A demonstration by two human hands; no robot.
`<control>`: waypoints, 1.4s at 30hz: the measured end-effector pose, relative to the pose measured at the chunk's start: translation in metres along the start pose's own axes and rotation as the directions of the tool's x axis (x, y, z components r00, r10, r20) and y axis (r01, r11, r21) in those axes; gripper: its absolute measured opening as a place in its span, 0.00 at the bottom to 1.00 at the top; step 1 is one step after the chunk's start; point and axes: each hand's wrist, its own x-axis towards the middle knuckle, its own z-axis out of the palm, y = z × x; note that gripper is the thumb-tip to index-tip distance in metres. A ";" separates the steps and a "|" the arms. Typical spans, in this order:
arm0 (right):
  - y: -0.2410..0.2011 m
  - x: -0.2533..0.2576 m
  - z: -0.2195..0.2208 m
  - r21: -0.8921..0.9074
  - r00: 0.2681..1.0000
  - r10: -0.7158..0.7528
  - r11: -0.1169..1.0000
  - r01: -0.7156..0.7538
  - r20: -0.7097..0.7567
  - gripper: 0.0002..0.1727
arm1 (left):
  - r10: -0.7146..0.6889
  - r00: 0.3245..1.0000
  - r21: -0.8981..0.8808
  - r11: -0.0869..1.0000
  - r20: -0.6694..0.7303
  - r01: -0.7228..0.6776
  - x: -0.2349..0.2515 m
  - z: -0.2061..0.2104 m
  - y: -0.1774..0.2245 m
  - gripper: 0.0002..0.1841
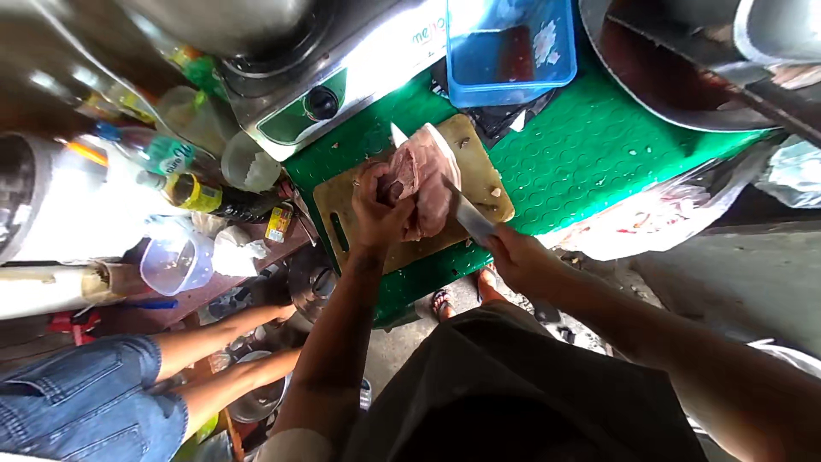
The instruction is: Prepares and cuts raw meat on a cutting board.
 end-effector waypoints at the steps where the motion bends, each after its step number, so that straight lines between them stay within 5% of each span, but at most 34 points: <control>1: -0.004 0.021 0.001 -0.008 0.998 0.052 0.999 -0.051 0.026 0.18 | 0.013 1.000 0.034 0.999 0.018 -0.013 0.001 0.000 0.002 0.27; 5: -0.002 0.073 0.017 0.051 0.999 -0.028 0.998 0.029 -0.017 0.16 | 0.021 1.000 0.044 0.999 -0.008 -0.020 -0.002 -0.002 -0.001 0.29; 12: 0.020 -0.008 0.017 0.112 0.992 -0.001 0.994 -0.013 0.130 0.19 | -0.110 0.988 -0.107 0.989 -0.111 0.098 -0.008 -0.001 -0.007 0.30; 19: 0.002 0.066 0.044 0.195 0.999 -0.008 0.981 -0.002 0.051 0.17 | -0.063 0.990 -0.151 0.988 -0.128 0.043 -0.008 -0.005 -0.004 0.28; 25: 0.011 -0.011 0.036 0.039 0.991 -0.033 0.999 0.028 0.133 0.19 | -0.074 0.980 -0.195 0.980 -0.184 0.037 -0.013 -0.004 -0.015 0.30; 31: 0.003 0.078 0.069 -0.064 0.994 -0.096 0.994 0.092 -0.052 0.18 | -0.066 0.987 -0.198 0.980 -0.144 0.037 -0.015 -0.006 -0.006 0.31; 34: 0.007 0.056 0.071 -0.100 0.979 -0.181 0.980 0.172 -0.090 0.16 | -0.049 0.975 -0.125 0.992 -0.216 0.022 -0.013 -0.007 -0.008 0.31; 38: 0.005 -0.006 0.050 -0.193 0.987 0.071 0.980 -0.043 0.141 0.14 | -0.126 0.956 -0.220 0.973 -0.263 0.068 -0.017 -0.004 -0.013 0.31; 42: -0.001 0.041 0.072 -0.247 0.998 -0.042 0.968 0.050 0.036 0.17 | -0.125 0.975 -0.256 0.964 -0.182 0.076 -0.027 -0.004 -0.006 0.32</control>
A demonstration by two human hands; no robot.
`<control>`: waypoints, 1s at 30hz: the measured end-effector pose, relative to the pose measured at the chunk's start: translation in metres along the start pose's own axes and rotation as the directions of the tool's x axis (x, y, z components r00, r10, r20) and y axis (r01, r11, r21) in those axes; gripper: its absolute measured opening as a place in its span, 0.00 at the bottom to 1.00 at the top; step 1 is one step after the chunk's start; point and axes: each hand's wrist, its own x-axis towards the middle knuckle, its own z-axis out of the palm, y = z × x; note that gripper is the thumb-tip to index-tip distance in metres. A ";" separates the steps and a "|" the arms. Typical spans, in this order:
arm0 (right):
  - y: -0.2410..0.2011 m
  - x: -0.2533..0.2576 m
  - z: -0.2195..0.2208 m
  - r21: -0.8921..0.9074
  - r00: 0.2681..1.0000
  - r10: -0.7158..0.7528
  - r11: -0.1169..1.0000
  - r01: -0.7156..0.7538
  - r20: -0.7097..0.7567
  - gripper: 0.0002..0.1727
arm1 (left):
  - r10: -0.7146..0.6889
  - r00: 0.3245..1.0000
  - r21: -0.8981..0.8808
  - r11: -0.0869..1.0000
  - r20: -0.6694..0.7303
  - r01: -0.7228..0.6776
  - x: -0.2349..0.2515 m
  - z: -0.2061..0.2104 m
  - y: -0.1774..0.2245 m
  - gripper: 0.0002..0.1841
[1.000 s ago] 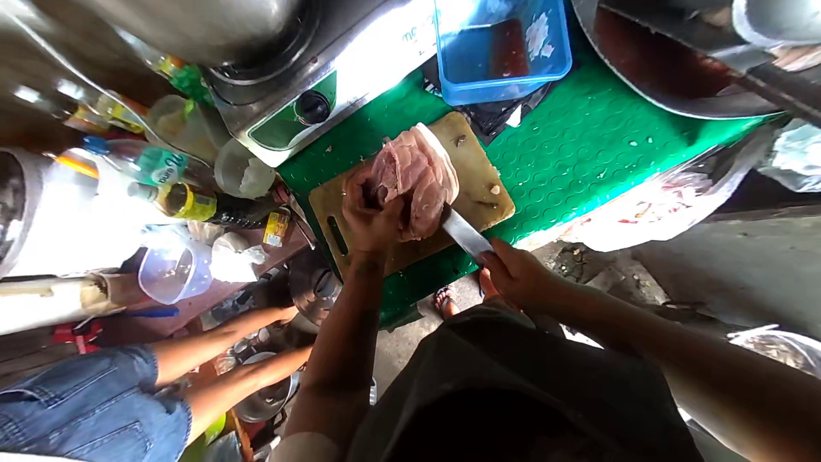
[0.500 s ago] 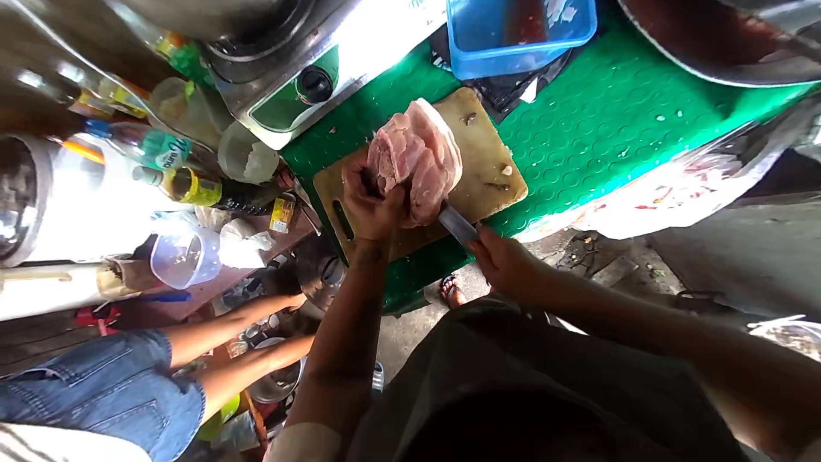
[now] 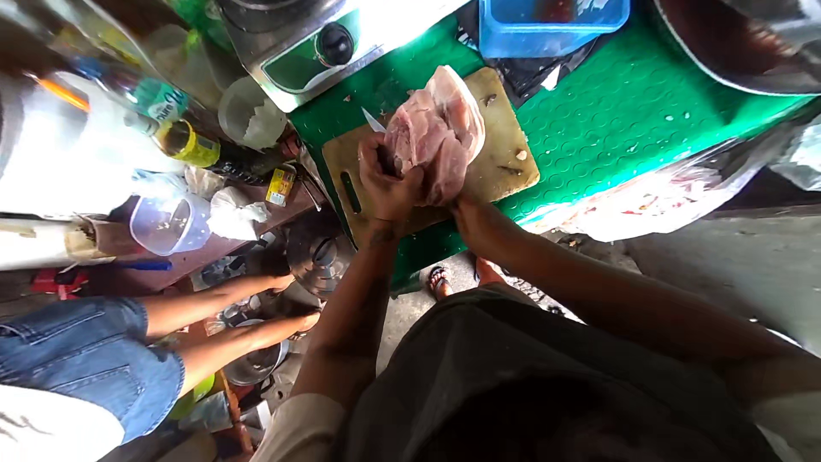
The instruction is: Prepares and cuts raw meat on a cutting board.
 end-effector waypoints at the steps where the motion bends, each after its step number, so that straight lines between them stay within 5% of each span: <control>1: -0.008 0.016 0.001 0.004 0.999 -0.036 0.999 0.036 -0.024 0.18 | 0.022 1.000 0.016 1.000 0.011 -0.022 0.000 0.000 0.001 0.32; 4: -0.020 0.018 -0.002 -0.021 0.999 -0.046 0.999 0.046 -0.029 0.18 | 0.030 0.995 0.073 0.997 -0.095 -0.023 0.005 -0.002 -0.004 0.32; 7: -0.010 -0.026 -0.006 -0.144 0.984 0.148 0.981 -0.133 0.099 0.18 | 0.038 0.968 0.119 0.993 -0.246 -0.009 0.015 -0.005 -0.013 0.33; 10: -0.023 -0.064 -0.028 -0.335 0.846 0.401 0.898 -0.286 0.351 0.21 | -0.028 0.943 0.158 0.984 -0.331 0.084 0.017 -0.009 -0.015 0.35; 14: -0.029 -0.094 -0.045 -0.378 0.763 0.543 0.827 -0.415 0.350 0.22 | -0.116 0.926 0.080 0.985 -0.358 0.155 0.016 -0.024 -0.012 0.32; 16: -0.016 -0.109 -0.047 -0.302 0.790 0.528 0.844 -0.444 0.312 0.23 | -0.201 0.914 -0.026 0.978 -0.352 0.205 0.011 -0.037 -0.009 0.33; 18: -0.011 -0.137 -0.063 -0.312 0.871 0.395 0.900 -0.304 0.292 0.20 | -0.246 0.915 -0.157 0.966 -0.321 0.204 0.004 -0.054 -0.008 0.37; 21: -0.017 -0.158 -0.093 -0.306 0.903 0.334 0.919 -0.249 0.269 0.17 | -0.258 0.950 -0.234 0.949 -0.177 0.214 -0.012 -0.084 0.000 0.49; 23: -0.016 -0.162 -0.092 -0.318 0.967 0.226 0.931 -0.178 0.120 0.16 | -0.273 0.960 -0.199 0.946 -0.062 0.256 -0.027 -0.101 0.011 0.58; 27: -0.047 -0.127 -0.073 -0.403 0.935 0.339 0.874 -0.272 0.106 0.21 | -0.279 0.959 -0.197 0.944 -0.049 0.264 -0.051 -0.106 0.023 0.32; 30: -0.053 -0.094 -0.053 -0.415 0.931 0.336 0.874 -0.252 0.142 0.22 | -0.265 0.959 -0.189 0.952 -0.100 0.243 -0.055 -0.102 0.031 0.31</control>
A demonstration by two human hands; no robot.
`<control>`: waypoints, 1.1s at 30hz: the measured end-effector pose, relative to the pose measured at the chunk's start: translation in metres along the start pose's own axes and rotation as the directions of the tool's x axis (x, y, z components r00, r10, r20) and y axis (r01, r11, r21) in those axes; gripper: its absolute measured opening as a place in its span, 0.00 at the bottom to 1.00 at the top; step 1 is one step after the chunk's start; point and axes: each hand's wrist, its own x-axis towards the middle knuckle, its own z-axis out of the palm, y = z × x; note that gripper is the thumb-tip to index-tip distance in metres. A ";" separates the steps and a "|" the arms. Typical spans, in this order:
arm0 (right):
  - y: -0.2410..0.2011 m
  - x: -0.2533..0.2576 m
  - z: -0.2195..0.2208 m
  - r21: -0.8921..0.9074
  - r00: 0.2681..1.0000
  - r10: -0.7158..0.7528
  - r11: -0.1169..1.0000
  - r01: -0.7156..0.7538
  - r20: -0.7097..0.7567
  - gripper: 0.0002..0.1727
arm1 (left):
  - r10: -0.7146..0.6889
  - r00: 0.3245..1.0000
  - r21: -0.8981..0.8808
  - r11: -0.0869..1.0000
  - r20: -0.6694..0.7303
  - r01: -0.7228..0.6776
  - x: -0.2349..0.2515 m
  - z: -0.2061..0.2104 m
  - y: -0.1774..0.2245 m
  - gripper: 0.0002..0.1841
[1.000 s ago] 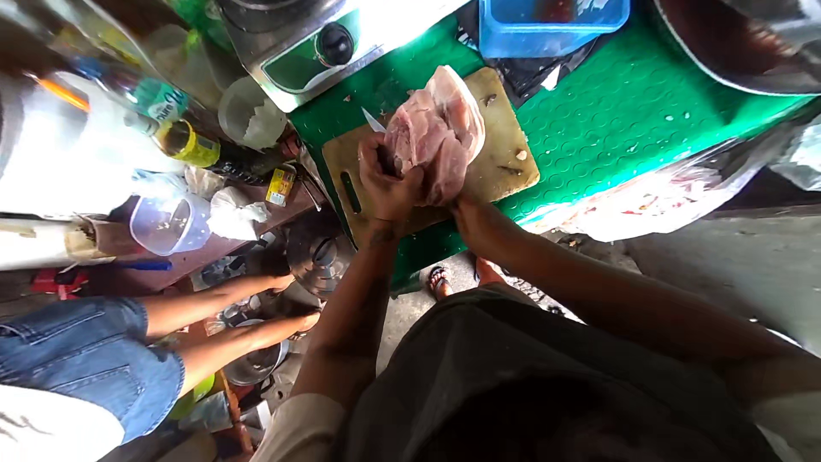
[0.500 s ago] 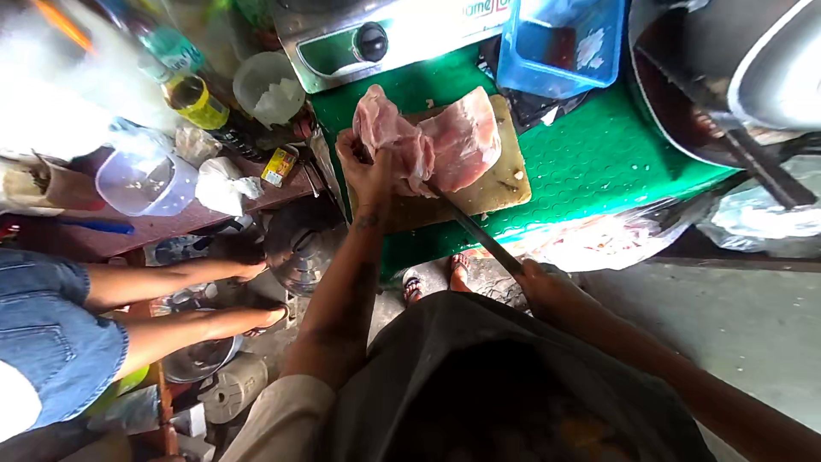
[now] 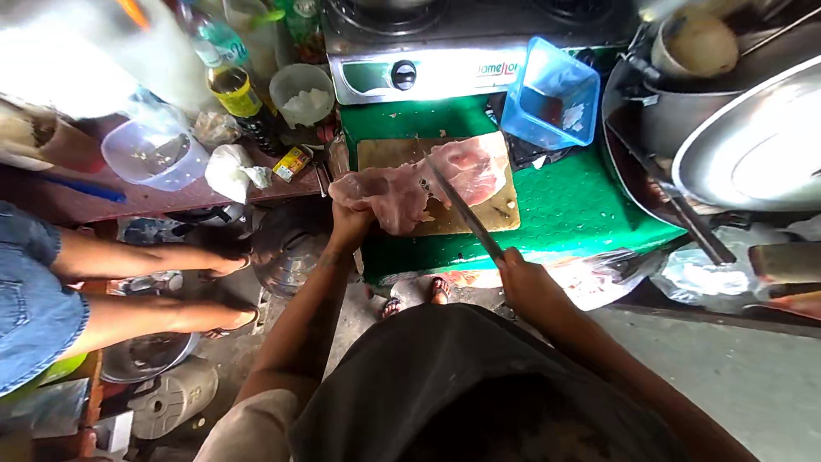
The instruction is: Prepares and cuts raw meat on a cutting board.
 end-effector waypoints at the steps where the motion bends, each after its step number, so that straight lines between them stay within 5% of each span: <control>1: -0.008 0.011 0.003 0.003 1.000 -0.003 1.000 0.003 0.010 0.23 | 0.023 1.000 0.003 1.000 -0.008 -0.023 -0.001 0.000 0.000 0.32; 6: -0.049 0.068 0.013 0.055 0.999 -0.008 0.998 0.010 -0.033 0.24 | 0.068 0.996 0.025 0.997 -0.065 -0.067 -0.009 -0.004 -0.004 0.36; 11: -0.044 0.071 0.019 0.071 0.997 -0.050 0.996 0.054 -0.061 0.25 | 0.059 0.982 -0.095 0.993 -0.182 -0.077 -0.014 -0.010 0.016 0.27; 16: 0.017 0.022 0.022 0.166 0.996 -0.084 0.983 0.079 0.027 0.22 | 0.321 0.946 0.111 0.939 0.052 -0.325 0.016 -0.019 0.050 0.38; 21: 0.055 -0.013 0.011 0.389 0.963 -0.069 0.905 0.170 -0.261 0.20 | 0.387 0.908 0.135 0.903 0.158 -0.409 0.058 0.015 0.059 0.38; 24: 0.079 -0.020 0.004 0.482 0.899 0.031 0.852 0.204 -0.436 0.19 | 0.224 0.974 -0.144 0.965 0.025 -0.218 0.057 0.038 0.069 0.21; 27: 0.108 -0.026 0.002 0.525 0.859 0.101 0.825 0.210 -0.503 0.19 | 0.061 0.998 -0.224 0.973 0.016 -0.056 0.059 0.043 0.083 0.11; 29: 0.126 -0.029 0.005 0.509 0.833 0.141 0.840 0.185 -0.535 0.20 | 0.238 0.962 -0.099 0.969 0.132 -0.226 0.075 0.033 0.081 0.15; 31: 0.139 -0.032 0.008 0.491 0.808 0.187 0.859 0.141 -0.559 0.20 | 0.371 0.837 0.213 0.851 0.401 -0.480 0.093 0.026 0.081 0.30; 33: 0.147 -0.034 0.009 0.480 0.791 0.226 0.872 0.096 -0.568 0.19 | 0.117 0.760 0.552 0.618 0.639 -0.560 0.094 0.039 0.085 0.30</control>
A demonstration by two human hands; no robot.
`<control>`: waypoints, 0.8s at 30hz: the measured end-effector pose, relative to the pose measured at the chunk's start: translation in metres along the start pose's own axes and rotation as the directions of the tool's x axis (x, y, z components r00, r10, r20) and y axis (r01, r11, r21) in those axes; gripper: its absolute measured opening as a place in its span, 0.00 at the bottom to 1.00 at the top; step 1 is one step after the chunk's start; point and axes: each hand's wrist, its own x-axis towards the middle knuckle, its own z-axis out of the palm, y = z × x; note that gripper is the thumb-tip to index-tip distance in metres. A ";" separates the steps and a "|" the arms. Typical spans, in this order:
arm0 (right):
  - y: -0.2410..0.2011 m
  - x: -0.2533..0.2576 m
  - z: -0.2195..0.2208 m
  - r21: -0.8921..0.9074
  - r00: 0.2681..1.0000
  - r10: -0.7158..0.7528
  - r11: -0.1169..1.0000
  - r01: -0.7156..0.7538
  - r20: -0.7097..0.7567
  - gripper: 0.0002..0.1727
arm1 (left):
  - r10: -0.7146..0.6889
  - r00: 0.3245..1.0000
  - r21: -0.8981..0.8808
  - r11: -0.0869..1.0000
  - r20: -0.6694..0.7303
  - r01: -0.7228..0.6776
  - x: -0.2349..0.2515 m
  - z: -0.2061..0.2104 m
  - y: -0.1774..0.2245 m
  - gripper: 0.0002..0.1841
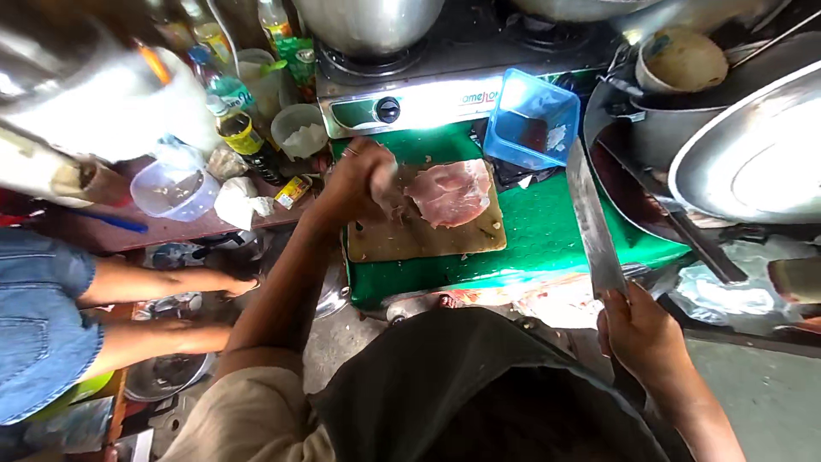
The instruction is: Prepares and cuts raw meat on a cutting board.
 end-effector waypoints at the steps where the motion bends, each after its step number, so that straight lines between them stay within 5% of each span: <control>1: 0.003 0.000 -0.001 -0.023 1.000 0.003 1.000 -0.003 -0.011 0.19 | -0.043 0.978 0.159 0.987 0.203 0.010 0.001 0.012 0.005 0.24; 3: 0.008 0.002 -0.002 -0.053 1.000 -0.008 0.999 0.007 -0.017 0.18 | -0.160 0.850 0.290 0.957 0.502 0.008 0.000 0.038 0.014 0.21; 5: 0.011 0.006 -0.002 -0.052 1.000 -0.011 0.999 0.010 -0.027 0.18 | -0.241 0.757 0.288 0.955 0.607 0.072 0.018 0.043 0.024 0.22; 9: 0.017 0.013 0.000 -0.001 1.000 -0.008 1.000 0.008 0.009 0.17 | -0.186 0.902 0.188 0.975 0.390 0.120 0.075 0.046 0.027 0.15; 11: 0.017 0.016 0.003 0.018 0.998 0.008 1.000 -0.009 0.056 0.17 | -0.173 0.903 0.127 0.983 0.393 0.133 0.106 0.059 0.024 0.26; 13: 0.021 0.018 0.006 0.038 0.996 -0.003 0.999 0.000 0.088 0.17 | -0.286 0.805 0.156 0.958 0.520 0.240 0.131 0.076 0.027 0.36; 17: 0.033 0.021 0.011 0.103 0.994 -0.014 0.995 0.002 0.112 0.17 | -0.489 0.573 0.364 0.872 0.657 0.327 0.164 0.092 0.042 0.33; 20: 0.041 0.019 0.014 0.124 0.992 0.036 0.991 -0.051 0.122 0.16 | -0.574 0.467 0.484 0.819 0.673 0.310 0.170 0.089 0.061 0.31; 24: 0.049 0.016 0.015 0.155 0.990 0.077 0.983 -0.095 0.118 0.16 | -0.310 0.559 0.243 0.951 0.769 0.192 0.149 0.076 0.071 0.32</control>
